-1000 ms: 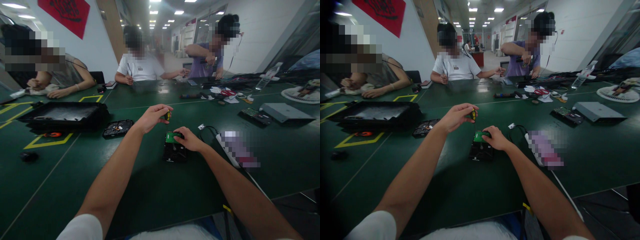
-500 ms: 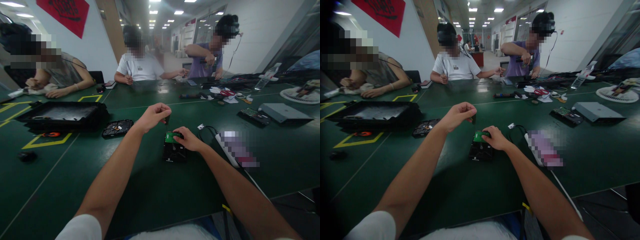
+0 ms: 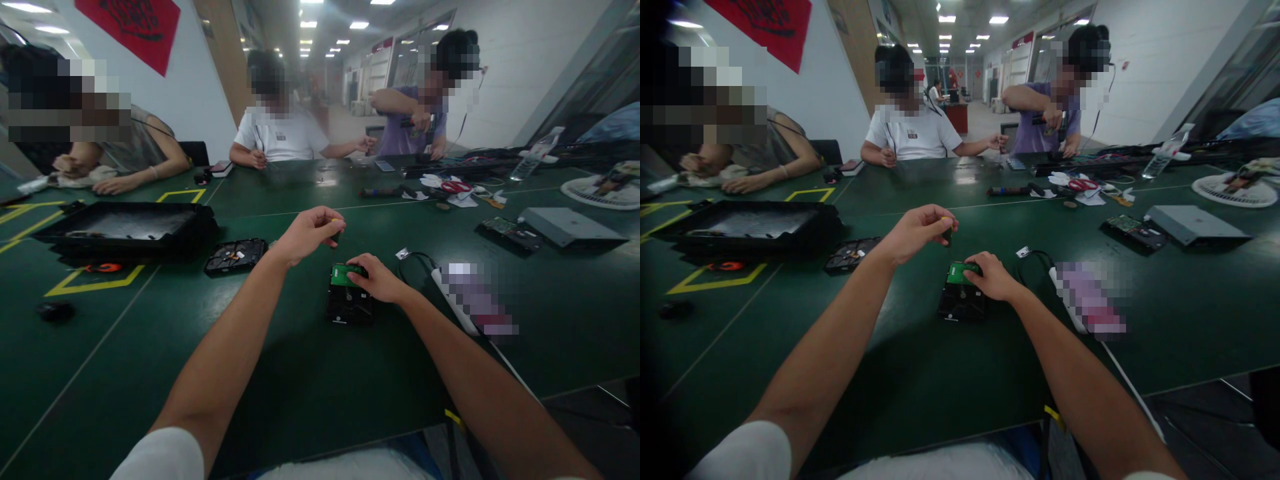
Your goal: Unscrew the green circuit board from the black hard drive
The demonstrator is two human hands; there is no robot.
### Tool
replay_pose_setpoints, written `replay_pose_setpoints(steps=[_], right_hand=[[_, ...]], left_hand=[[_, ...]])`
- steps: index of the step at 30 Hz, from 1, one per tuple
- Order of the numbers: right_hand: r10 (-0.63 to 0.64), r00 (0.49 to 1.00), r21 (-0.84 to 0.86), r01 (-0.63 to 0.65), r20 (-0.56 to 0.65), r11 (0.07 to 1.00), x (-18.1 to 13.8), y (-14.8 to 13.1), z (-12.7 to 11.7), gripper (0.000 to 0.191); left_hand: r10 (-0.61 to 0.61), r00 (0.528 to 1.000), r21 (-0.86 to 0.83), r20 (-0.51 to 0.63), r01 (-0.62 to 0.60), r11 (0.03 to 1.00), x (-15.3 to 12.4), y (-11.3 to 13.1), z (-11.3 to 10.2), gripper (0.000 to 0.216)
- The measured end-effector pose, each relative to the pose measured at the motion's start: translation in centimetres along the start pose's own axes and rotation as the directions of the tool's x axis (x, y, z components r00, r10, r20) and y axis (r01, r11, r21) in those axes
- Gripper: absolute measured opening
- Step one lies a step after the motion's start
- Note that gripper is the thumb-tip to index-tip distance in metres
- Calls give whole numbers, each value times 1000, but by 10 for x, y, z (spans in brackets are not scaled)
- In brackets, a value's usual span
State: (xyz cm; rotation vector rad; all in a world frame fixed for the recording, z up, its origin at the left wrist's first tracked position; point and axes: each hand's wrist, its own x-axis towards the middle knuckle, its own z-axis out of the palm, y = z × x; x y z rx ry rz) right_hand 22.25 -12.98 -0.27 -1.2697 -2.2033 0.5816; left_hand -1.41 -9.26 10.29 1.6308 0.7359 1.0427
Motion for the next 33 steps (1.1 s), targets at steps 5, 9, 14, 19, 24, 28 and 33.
replay_pose_setpoints(steps=[5, 9, 14, 19, 24, 28, 33], right_hand=[[18, 1000, -1, -18, 17, 1000, 0, -1, 0, 33], [15, 1000, -3, -15, 16, 1000, 0, 0, 0, 34], [6, 1000, -14, -6, 9, 1000, 1, 4, 2, 34], [2, 1000, -13, -2, 8, 1000, 1, 3, 1, 33], [-8, 1000, -7, 8, -4, 1000, 0, 0, 1, 32], [-4, 1000, -11, 4, 4, 1000, 0, 2, 1, 34], [4, 1000, -16, -4, 13, 1000, 1, 2, 1, 34]], left_hand=[[6, 1000, 45, -11, -6, 999, 0, -1, -2, 26], [-43, 999, 7, 12, 43, 999, -1, 4, -4, 24], [-83, 996, -166, 43, 89, 982, -2, 6, -1, 20], [-47, 998, -100, 35, 50, 994, -1, 2, 0, 27], [10, 1000, 28, 17, -11, 1000, -1, -1, -2, 30], [-31, 999, -16, 25, 31, 999, -2, 1, -2, 29], [-118, 993, -168, 0, 117, 979, -1, 1, -1, 20]])
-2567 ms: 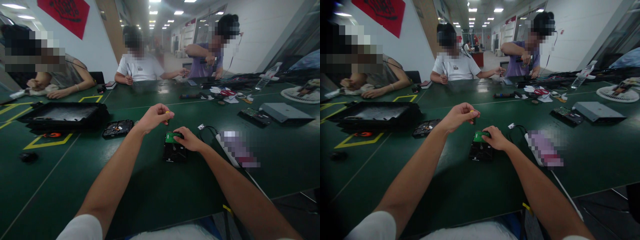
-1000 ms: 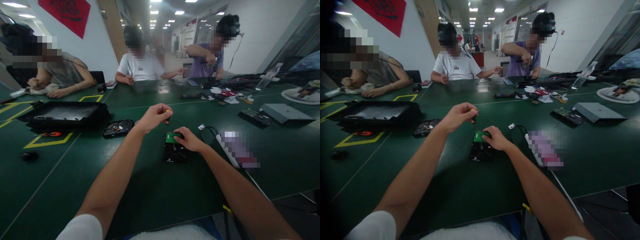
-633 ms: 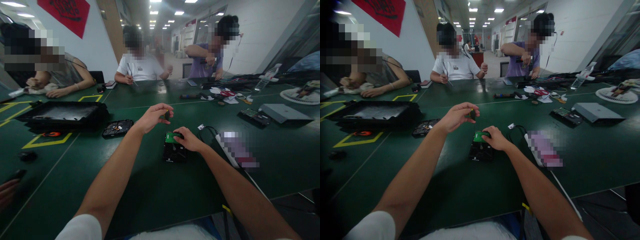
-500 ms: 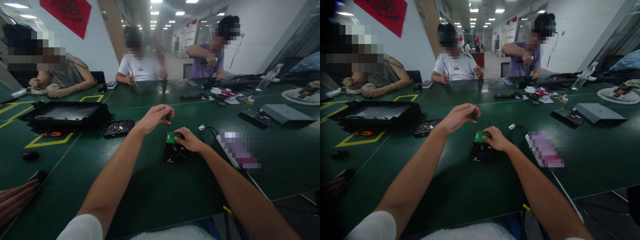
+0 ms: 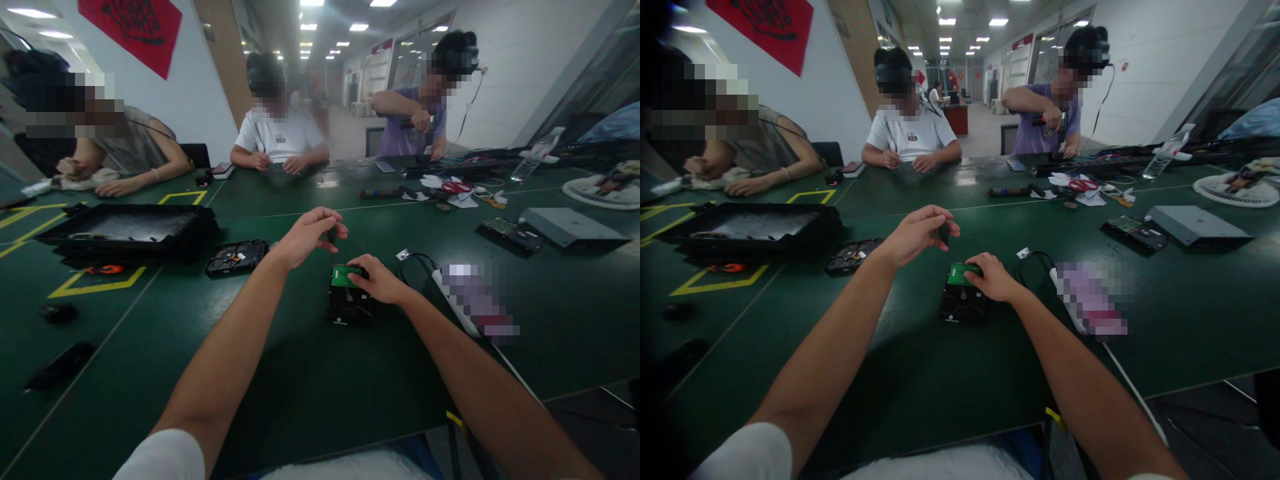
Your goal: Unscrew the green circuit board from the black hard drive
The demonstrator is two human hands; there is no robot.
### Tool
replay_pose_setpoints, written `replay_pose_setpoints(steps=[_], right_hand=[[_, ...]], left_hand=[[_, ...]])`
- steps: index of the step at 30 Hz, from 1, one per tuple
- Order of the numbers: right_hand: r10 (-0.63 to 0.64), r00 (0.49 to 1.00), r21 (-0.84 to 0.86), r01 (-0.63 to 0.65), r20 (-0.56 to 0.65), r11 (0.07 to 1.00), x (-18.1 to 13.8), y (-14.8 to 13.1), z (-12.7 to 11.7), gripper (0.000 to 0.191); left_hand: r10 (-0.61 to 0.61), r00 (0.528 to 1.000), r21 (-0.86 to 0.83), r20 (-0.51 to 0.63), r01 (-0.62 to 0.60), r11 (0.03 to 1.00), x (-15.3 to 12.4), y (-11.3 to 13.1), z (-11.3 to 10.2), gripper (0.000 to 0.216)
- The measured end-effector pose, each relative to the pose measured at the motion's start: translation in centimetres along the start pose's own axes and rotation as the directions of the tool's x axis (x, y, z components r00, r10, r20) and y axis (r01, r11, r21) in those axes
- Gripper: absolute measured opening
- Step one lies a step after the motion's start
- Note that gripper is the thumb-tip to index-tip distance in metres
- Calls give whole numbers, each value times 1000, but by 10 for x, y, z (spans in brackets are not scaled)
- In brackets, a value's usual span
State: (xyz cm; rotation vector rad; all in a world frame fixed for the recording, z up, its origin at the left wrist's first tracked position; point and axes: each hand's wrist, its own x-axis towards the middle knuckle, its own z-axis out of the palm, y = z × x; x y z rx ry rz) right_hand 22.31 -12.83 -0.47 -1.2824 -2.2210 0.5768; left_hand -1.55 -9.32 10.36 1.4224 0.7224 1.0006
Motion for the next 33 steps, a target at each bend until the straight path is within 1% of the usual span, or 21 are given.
replay_pose_setpoints(steps=[2, 4, 10, 13, 17, 21, 23, 25, 27, 30, 33], right_hand=[[0, 1000, 1, 0, -2, 1000, 0, -1, 0, 33], [3, 1000, 5, -3, 0, 1000, 0, -2, -1, 33], [7, 1000, 13, -7, -5, 1000, -1, -3, -1, 32], [9, 1000, 9, -9, 2, 1000, -1, -1, -1, 33], [-1, 1000, 7, 1, 0, 1000, -1, 1, -1, 34], [-11, 1000, 3, 11, -3, 1000, -1, 2, -1, 36], [-6, 1000, 3, 6, -3, 1000, -1, 2, -1, 36], [3, 1000, 5, -3, -3, 1000, 0, 2, -1, 35], [6, 1000, 7, -6, 1, 1000, 0, 2, -1, 34], [2, 1000, 9, -2, 6, 1000, 0, 1, -1, 36], [9, 1000, 12, -9, 8, 1000, -1, -1, -2, 36]], left_hand=[[-3, 1000, -10, -11, 3, 1000, 1, -1, 0, 18], [13, 1000, 17, -4, -13, 1000, 2, -2, -1, 23], [77, 997, 212, -2, -74, 974, 1, -2, -3, 32], [71, 997, 240, 4, -70, 968, 0, 0, -3, 35], [30, 999, 184, 20, -33, 982, -1, 3, -1, 33], [-10, 1000, 50, -7, 10, 999, 0, 2, 3, 25], [-15, 1000, -2, -19, 15, 1000, 1, 0, 4, 19], [-6, 1000, -4, -26, 6, 1000, 2, 0, 4, 18], [7, 999, 53, -48, -5, 999, 2, 0, 3, 23], [51, 996, 194, -74, -35, 980, 2, 1, 0, 31], [79, 996, 267, -49, -64, 961, 1, 0, -2, 32]])
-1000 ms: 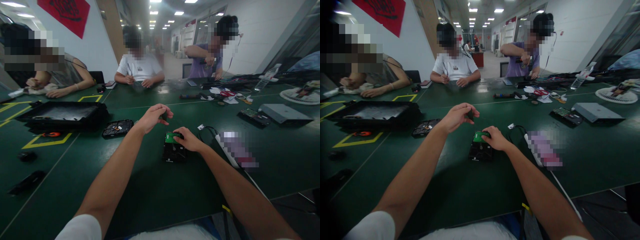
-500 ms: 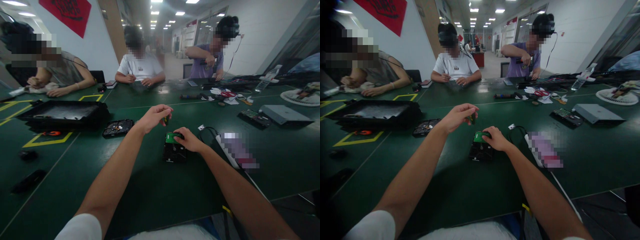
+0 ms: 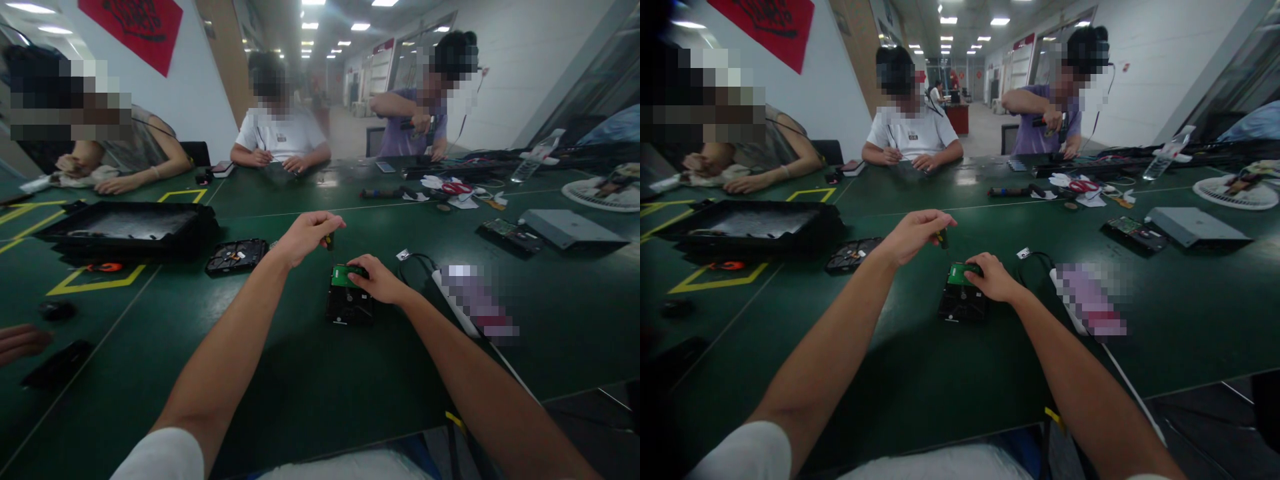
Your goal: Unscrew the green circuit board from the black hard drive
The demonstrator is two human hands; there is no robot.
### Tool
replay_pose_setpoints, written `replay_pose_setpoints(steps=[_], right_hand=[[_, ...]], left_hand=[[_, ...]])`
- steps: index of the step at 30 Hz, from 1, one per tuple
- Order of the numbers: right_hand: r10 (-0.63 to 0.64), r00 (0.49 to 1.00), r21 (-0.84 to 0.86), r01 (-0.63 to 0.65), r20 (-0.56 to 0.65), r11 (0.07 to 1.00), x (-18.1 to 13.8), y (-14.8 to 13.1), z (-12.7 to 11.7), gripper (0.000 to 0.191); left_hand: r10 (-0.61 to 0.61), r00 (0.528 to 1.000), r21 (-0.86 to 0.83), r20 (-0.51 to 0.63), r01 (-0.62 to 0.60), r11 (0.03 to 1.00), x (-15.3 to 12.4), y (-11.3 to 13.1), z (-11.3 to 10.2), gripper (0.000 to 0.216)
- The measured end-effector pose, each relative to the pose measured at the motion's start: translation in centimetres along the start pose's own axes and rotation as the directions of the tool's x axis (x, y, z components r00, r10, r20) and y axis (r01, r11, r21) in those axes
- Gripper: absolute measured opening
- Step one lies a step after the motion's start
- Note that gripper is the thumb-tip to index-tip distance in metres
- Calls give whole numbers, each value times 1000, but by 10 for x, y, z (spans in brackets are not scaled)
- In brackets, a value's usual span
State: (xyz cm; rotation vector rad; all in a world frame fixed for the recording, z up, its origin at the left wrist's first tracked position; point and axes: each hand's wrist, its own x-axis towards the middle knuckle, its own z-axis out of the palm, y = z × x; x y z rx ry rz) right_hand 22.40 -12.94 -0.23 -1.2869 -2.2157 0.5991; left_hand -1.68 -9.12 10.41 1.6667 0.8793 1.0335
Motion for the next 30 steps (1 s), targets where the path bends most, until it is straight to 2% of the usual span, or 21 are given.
replay_pose_setpoints(steps=[4, 14, 22, 27, 30], right_hand=[[-1, 1000, 1, 1, -1, 1000, 0, -1, -1, 33], [-5, 1000, -18, 5, -13, 1000, 0, 3, 2, 34], [-5, 1000, -5, 5, -3, 1000, 0, 3, 1, 34], [-6, 1000, -14, 6, 1, 1000, 1, 5, 3, 35], [-4, 1000, -12, 4, -3, 1000, 1, 4, 3, 35]], left_hand=[[-16, 1000, -37, 24, 17, 999, -1, 1, 1, 32], [-91, 996, -210, -3, 88, 974, -1, 4, 4, 20], [-36, 999, -93, -6, 35, 995, -2, 9, 1, 18], [-62, 995, -228, 73, 77, 971, -2, 8, 2, 16], [-64, 995, -280, 75, 83, 956, -2, 7, 4, 13]])
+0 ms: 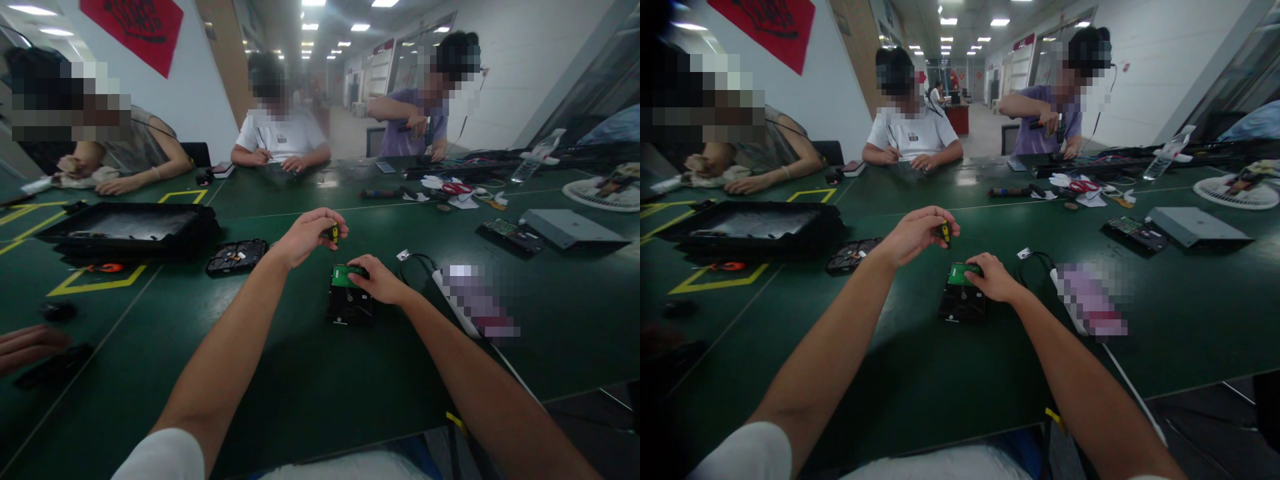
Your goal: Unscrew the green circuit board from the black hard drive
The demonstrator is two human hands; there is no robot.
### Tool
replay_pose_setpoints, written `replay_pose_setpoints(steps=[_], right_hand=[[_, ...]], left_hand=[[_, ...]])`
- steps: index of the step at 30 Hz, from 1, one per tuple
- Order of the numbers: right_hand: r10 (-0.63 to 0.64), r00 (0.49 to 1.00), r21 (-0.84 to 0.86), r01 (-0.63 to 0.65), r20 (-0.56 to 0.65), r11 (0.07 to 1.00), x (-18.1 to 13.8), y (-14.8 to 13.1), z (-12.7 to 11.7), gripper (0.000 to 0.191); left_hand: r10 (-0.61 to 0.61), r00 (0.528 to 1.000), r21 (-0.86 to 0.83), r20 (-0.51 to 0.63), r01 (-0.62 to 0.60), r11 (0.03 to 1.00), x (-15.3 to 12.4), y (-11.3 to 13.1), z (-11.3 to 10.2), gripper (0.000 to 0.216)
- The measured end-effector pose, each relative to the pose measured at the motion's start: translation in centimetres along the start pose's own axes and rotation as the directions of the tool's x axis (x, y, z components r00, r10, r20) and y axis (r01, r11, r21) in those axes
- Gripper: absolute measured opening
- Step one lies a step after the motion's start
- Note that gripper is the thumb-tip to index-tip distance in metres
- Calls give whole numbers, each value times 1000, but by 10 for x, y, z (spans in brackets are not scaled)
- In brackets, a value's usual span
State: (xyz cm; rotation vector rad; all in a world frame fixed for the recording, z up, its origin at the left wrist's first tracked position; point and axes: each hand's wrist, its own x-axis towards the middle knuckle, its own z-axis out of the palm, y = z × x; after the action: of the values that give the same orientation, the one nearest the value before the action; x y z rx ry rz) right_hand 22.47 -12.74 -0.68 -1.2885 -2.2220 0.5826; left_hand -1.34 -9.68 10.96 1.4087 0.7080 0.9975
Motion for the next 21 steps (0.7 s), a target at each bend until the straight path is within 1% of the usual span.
replay_pose_setpoints(steps=[2, 5, 8, 10, 14, 18, 21], right_hand=[[-3, 1000, 4, 3, -9, 1000, 0, -2, 0, 35], [-3, 1000, 5, 3, -13, 1000, -1, -5, -2, 34], [-7, 1000, 3, 7, -7, 1000, -1, -6, -3, 34], [-16, 1000, -1, 16, -3, 1000, 0, -6, -3, 34], [-20, 1000, 0, 20, -2, 1000, 0, -3, -2, 33], [-30, 1000, 6, 30, -5, 1000, -1, -1, -1, 33], [-28, 1000, 4, 28, -3, 1000, -2, 0, -1, 34]], left_hand=[[13, 1000, 14, -10, -13, 1000, 0, -1, 0, 17], [50, 999, 102, -15, -49, 994, 0, -2, -1, 25], [75, 997, 172, 2, -74, 982, 0, -3, -3, 27], [77, 997, 189, 21, -79, 979, 0, -3, -5, 28], [46, 998, 149, 38, -51, 987, -1, -1, -3, 28], [-10, 1000, 43, 9, 10, 999, -2, 2, 2, 23], [-26, 1000, 1, -5, 26, 1000, -3, 3, 3, 20]])
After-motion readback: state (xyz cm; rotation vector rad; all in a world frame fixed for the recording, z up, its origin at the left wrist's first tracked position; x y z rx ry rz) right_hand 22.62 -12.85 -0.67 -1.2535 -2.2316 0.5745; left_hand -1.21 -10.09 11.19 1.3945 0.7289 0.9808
